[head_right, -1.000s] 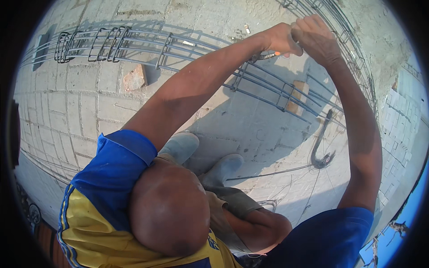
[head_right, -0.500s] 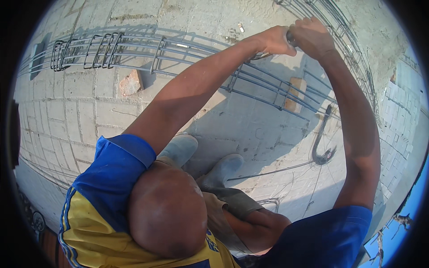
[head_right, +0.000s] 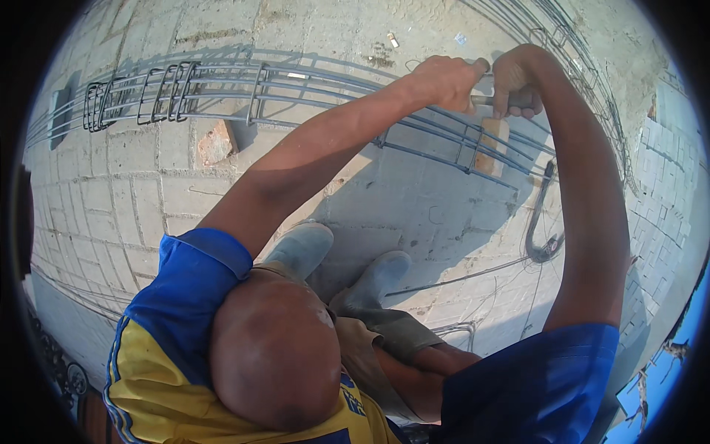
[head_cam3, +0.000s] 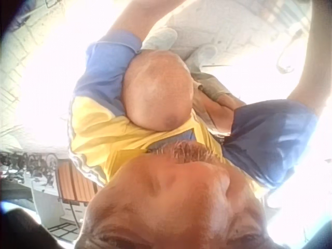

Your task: The person positions steel stirrups along rebar rods and fastens them in place by wrapping wire around the joints and twisting the wire tight with pliers.

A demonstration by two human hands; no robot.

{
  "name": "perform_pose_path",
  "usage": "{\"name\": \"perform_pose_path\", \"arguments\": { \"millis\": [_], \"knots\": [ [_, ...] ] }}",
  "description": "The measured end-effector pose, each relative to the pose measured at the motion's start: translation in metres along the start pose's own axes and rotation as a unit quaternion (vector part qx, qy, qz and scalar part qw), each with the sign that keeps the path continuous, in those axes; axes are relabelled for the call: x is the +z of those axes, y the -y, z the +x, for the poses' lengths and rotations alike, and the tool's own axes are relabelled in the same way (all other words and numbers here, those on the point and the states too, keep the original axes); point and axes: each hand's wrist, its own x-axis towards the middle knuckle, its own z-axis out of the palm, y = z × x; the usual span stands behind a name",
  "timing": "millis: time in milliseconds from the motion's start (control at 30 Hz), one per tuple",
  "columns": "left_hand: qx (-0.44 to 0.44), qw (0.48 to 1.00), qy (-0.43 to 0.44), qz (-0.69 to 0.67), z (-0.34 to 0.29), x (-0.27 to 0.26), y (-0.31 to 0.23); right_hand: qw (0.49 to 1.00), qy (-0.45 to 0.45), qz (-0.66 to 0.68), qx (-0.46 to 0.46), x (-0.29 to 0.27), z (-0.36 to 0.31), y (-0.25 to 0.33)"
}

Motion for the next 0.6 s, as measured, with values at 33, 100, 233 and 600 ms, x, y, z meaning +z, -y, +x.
{"name": "perform_pose_path", "arguments": {
  "millis": [33, 100, 233, 600],
  "knots": [
    [-0.022, 1.000, -0.010, 0.000, -0.004, 0.000, -0.001, 0.999, -0.040, -0.010, -0.030, 0.002, -0.004, 0.003],
    [-0.048, 0.999, -0.015, 0.000, -0.010, -0.003, 0.009, 0.969, -0.231, -0.045, -0.082, 0.019, -0.016, 0.005],
    [0.022, 0.960, 0.016, -0.279, -0.003, -0.014, 0.027, 0.621, -0.667, -0.332, -0.243, 0.037, 0.026, -0.003],
    [0.080, 0.954, -0.216, -0.190, -0.063, -0.067, 0.054, 0.868, -0.295, 0.310, -0.254, 0.064, -0.020, -0.038]
  ]
}}
